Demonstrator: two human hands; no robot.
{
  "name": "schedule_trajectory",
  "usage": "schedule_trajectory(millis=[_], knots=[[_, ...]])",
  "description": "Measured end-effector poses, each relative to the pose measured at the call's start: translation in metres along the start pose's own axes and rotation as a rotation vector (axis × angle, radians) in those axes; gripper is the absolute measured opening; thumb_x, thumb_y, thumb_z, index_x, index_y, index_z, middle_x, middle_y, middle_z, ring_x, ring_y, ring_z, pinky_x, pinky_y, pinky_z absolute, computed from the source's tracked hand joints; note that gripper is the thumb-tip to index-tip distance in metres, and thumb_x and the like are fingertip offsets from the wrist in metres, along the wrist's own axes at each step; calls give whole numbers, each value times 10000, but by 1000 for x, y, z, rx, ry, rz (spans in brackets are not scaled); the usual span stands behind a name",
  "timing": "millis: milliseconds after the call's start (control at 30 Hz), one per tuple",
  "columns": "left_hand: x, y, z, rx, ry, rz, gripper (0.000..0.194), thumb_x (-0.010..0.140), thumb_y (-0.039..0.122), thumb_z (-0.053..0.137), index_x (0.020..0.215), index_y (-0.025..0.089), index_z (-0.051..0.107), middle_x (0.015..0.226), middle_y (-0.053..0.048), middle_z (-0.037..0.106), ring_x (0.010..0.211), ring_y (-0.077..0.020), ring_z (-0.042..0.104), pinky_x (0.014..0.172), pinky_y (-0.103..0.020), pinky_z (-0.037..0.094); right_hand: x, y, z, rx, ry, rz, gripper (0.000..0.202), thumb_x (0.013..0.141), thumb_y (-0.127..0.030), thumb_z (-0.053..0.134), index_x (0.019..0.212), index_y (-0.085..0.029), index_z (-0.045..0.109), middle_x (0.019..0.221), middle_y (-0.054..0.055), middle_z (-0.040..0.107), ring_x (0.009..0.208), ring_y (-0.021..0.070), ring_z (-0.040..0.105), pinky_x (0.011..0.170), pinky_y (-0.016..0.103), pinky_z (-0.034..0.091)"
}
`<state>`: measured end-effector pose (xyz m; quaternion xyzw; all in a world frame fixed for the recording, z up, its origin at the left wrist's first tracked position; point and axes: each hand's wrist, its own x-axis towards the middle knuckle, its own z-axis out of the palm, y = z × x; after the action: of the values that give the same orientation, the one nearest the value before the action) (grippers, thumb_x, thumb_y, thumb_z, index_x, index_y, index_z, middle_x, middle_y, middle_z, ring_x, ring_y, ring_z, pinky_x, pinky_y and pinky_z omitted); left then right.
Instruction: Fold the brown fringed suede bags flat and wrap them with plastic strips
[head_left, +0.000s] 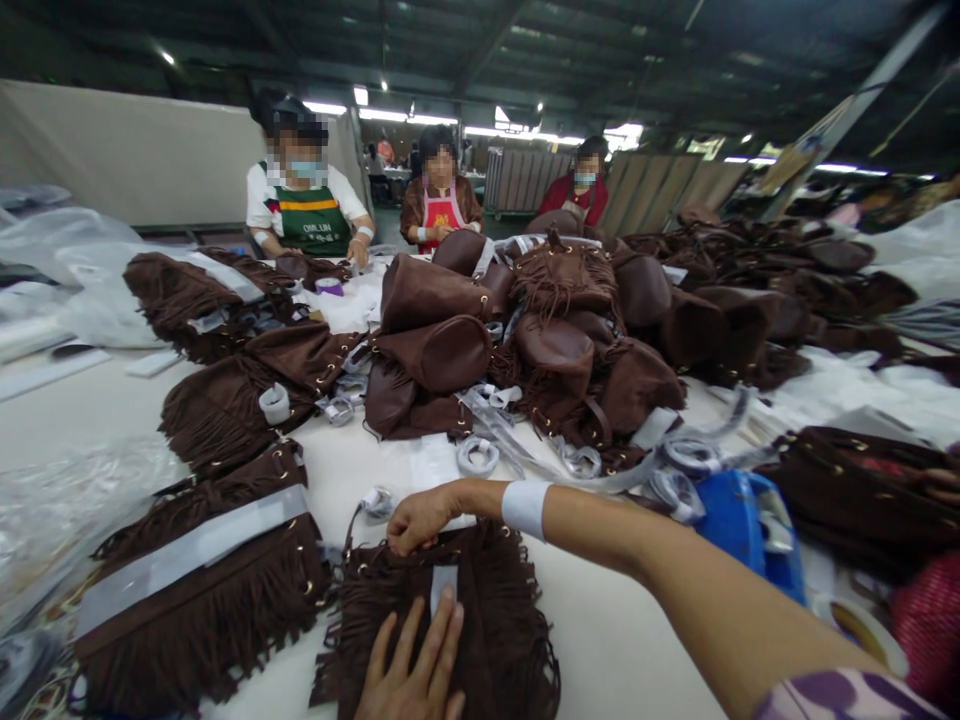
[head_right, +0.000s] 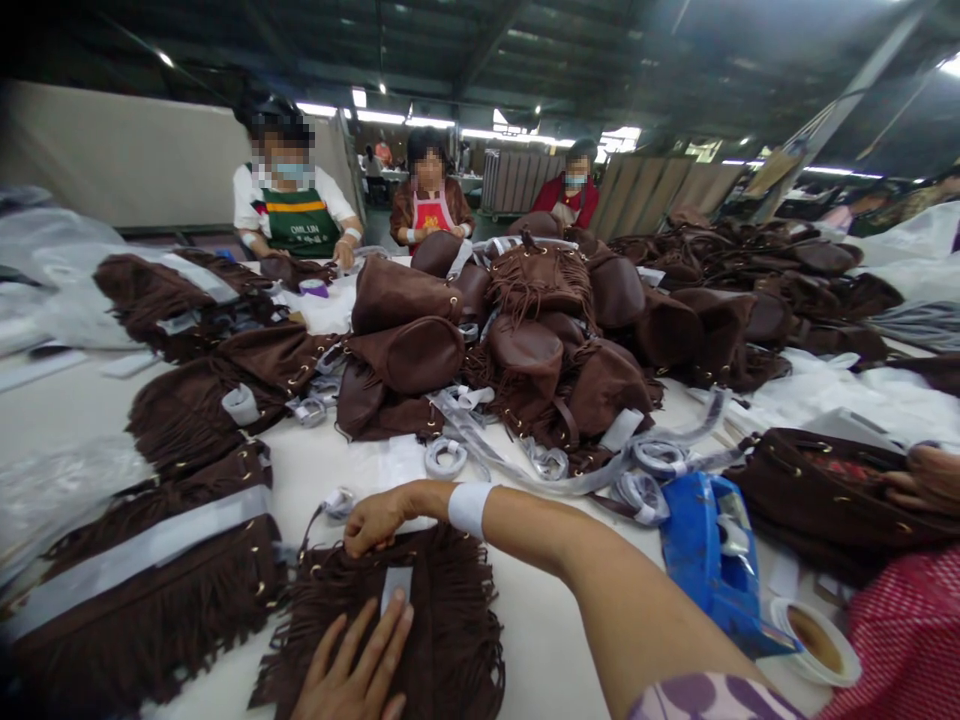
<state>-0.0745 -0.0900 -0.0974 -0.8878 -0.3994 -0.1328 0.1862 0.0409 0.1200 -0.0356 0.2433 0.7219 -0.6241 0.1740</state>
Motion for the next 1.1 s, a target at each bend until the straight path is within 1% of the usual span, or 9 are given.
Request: schedule_trajectory(millis=[133, 233, 333, 433, 567, 767, 900, 1000, 1100], knots=[[1, 0, 1, -19, 29, -10, 635, 720, 207, 537, 1352, 264, 540, 1419, 25, 550, 1257, -272, 435, 974, -462, 343, -3, -5, 2, -97, 62, 7, 145, 840, -138, 544, 696, -126, 565, 553, -75, 489, 496, 68, 436, 542, 194, 375], [5, 1, -10, -32, -1, -28, 636, 757, 228, 526, 1393, 210, 499, 1466, -13, 501, 1279, -275, 431, 1011, -472, 319, -17, -9, 8, -219, 198, 24, 122, 870, -171, 552, 777, -126, 617, 614, -51, 553, 546, 82, 485, 580, 198, 386], [8, 3, -27, -40, -72, -56, 644, 829, 266, 515, 1458, 190, 403, 1542, -34, 390, 1313, -279, 417, 1051, -468, 290, -45, -11, 22, -366, 410, 45, 207, 916, -327, 550, 962, -153, 651, 827, 20, 659, 728, 147, 579, 649, 234, 396], [8, 6, -39, -77, -137, -87, 640, 886, 305, 489, 1497, 211, 322, 1585, -34, 301, 1328, -284, 416, 1081, -474, 272, -73, -8, 45, -489, 555, 68, 324, 892, -448, 583, 1074, -188, 646, 1028, 81, 680, 941, 235, 607, 733, 285, 407], [8, 9, -42, -106, -137, -113, 632, 912, 312, 465, 1509, 200, 288, 1587, -49, 295, 1321, -274, 432, 1094, -468, 275, -87, 1, 71, -585, 653, 99, 320, 863, -296, 634, 1173, -220, 619, 1176, 85, 662, 1087, 248, 592, 822, 301, 413], [6, 9, -40, -97, -53, -116, 594, 923, 340, 465, 1479, 167, 347, 1520, -67, 425, 1310, -236, 446, 1111, -423, 269, -83, 0, 82, -648, 750, 131, 342, 823, -330, 706, 1144, -225, 646, 1117, 57, 693, 1033, 228, 626, 814, 286, 437], [3, 8, -37, -101, -57, -120, 574, 933, 334, 458, 1477, 184, 354, 1522, -66, 422, 1322, -235, 436, 1113, -423, 265, -103, -7, 85, -659, 923, 156, 381, 890, -285, 619, 1258, -192, 583, 1251, 106, 628, 1154, 230, 566, 927, 303, 405], [1, 9, -37, -116, -74, -124, 569, 937, 327, 453, 1481, 197, 348, 1522, -69, 420, 1317, -238, 441, 1113, -428, 266, -123, -18, 79, -621, 1037, 222, 245, 940, -230, 518, 1138, -162, 645, 1160, 115, 669, 1097, 220, 596, 900, 294, 414], [3, 10, -42, -144, -111, -140, 559, 946, 327, 442, 1478, 186, 349, 1522, -80, 419, 1301, -248, 455, 1108, -444, 273, -137, -36, 82, -565, 1080, 269, 238, 960, -286, 493, 988, -130, 671, 981, 115, 707, 922, 208, 646, 774, 276, 449]])
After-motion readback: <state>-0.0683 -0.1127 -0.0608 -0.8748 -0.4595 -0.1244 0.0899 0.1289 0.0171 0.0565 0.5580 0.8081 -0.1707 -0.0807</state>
